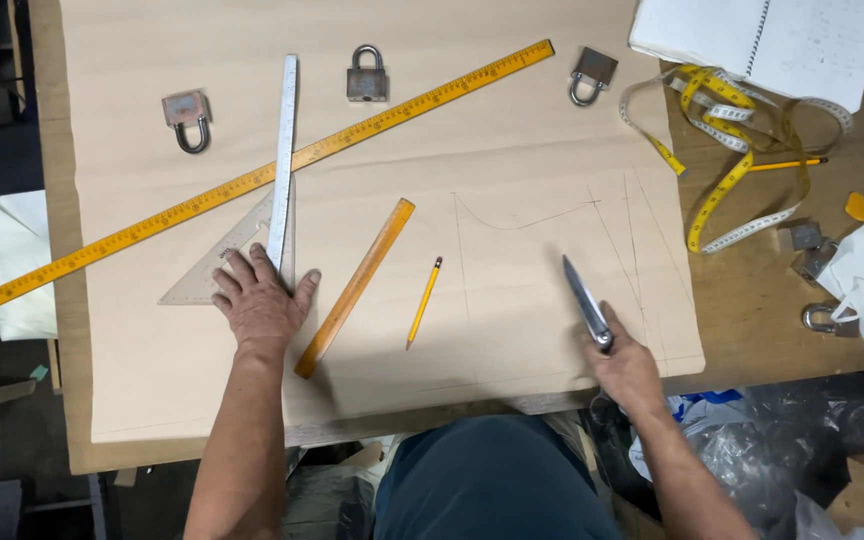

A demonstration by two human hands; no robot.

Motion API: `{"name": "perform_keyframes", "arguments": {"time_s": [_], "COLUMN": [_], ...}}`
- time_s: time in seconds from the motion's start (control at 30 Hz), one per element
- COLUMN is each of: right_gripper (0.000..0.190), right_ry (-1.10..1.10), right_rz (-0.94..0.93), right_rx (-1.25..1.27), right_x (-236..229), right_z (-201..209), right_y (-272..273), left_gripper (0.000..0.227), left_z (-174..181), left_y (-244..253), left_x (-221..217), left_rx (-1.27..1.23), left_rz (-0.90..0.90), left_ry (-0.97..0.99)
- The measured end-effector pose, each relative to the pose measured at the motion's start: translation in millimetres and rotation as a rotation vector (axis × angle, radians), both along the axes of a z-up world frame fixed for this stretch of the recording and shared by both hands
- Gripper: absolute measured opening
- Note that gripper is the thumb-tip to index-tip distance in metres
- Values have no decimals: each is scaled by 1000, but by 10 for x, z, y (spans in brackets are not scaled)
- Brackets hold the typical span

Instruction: Measuring, marking, and cutting out a paper pattern for clothing using tailoring tools.

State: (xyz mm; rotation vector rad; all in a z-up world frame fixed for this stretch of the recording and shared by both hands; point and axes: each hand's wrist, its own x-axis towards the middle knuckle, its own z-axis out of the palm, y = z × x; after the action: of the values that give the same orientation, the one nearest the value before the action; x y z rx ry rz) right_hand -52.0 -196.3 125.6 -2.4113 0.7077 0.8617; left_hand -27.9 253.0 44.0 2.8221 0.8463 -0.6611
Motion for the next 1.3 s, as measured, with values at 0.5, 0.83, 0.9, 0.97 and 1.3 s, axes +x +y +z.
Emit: {"name": "perform_keyframes", "arguments": {"time_s": [0.5, 0.83, 0.9, 0.97, 1.3], "right_gripper": [88, 12, 15, 26, 18], "right_ry": [154, -205, -189, -168, -42], "right_rz": [213, -294, -299, -297, -102], "right_rx": [-106, 342, 438, 543, 868], "right_x": [-182, -171, -60, 23, 147], "right_z": [-337, -587, -498, -543, -585], "right_y": [207, 73, 192, 293, 40], "left_gripper": [109, 62, 38, 19, 21], "left_z": [17, -300, -359, -230, 71], "left_y": [253, -380, -1009, -1600, -3235], "left_x": [88, -216, -492, -712, -1114], "left_rx": [2, 57, -186, -420, -1791], "left_rz": [-78, -532, -541, -542, 323], "left_ry": [5, -709, -702, -689, -164]}}
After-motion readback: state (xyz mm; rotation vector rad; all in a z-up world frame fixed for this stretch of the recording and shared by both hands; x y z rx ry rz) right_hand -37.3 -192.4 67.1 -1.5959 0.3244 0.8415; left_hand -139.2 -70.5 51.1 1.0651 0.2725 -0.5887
